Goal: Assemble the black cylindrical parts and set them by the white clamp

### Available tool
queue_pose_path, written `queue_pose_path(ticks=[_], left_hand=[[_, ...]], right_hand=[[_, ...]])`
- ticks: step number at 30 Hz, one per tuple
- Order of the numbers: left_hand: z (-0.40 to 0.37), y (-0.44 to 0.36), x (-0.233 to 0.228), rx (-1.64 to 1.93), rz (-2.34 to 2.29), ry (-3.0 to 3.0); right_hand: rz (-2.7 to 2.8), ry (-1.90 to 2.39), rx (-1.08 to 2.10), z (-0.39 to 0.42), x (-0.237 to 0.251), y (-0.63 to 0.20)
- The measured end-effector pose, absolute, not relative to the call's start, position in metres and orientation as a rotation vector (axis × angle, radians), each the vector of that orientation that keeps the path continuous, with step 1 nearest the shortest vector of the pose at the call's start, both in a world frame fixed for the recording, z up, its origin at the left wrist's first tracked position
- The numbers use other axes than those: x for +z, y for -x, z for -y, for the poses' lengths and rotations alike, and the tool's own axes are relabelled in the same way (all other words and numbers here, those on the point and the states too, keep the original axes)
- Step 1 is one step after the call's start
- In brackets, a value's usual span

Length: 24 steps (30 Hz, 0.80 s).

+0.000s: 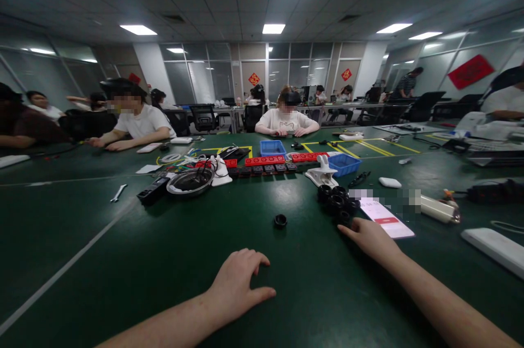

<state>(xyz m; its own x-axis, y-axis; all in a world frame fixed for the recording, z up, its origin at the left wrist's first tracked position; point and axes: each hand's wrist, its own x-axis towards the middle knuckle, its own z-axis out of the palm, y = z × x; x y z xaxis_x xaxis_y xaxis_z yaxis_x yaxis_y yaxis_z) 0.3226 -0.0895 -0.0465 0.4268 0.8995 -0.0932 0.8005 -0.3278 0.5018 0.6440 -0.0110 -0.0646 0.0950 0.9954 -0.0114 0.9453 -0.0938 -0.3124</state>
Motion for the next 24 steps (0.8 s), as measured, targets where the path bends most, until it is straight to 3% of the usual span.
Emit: queue_pose_path(ticks=[14, 24], left_hand=[[0.09, -0.321, -0.048, 0.288, -1.427, -2.197], [0.088, -0.324, -0.053, 0.334, -1.439, -2.304]], right_hand=[[1.963, 2.156, 0.299, 0.016, -0.06, -0.64], [2.32, 1.659, 0.172, 0.045, -0.062, -0.527]])
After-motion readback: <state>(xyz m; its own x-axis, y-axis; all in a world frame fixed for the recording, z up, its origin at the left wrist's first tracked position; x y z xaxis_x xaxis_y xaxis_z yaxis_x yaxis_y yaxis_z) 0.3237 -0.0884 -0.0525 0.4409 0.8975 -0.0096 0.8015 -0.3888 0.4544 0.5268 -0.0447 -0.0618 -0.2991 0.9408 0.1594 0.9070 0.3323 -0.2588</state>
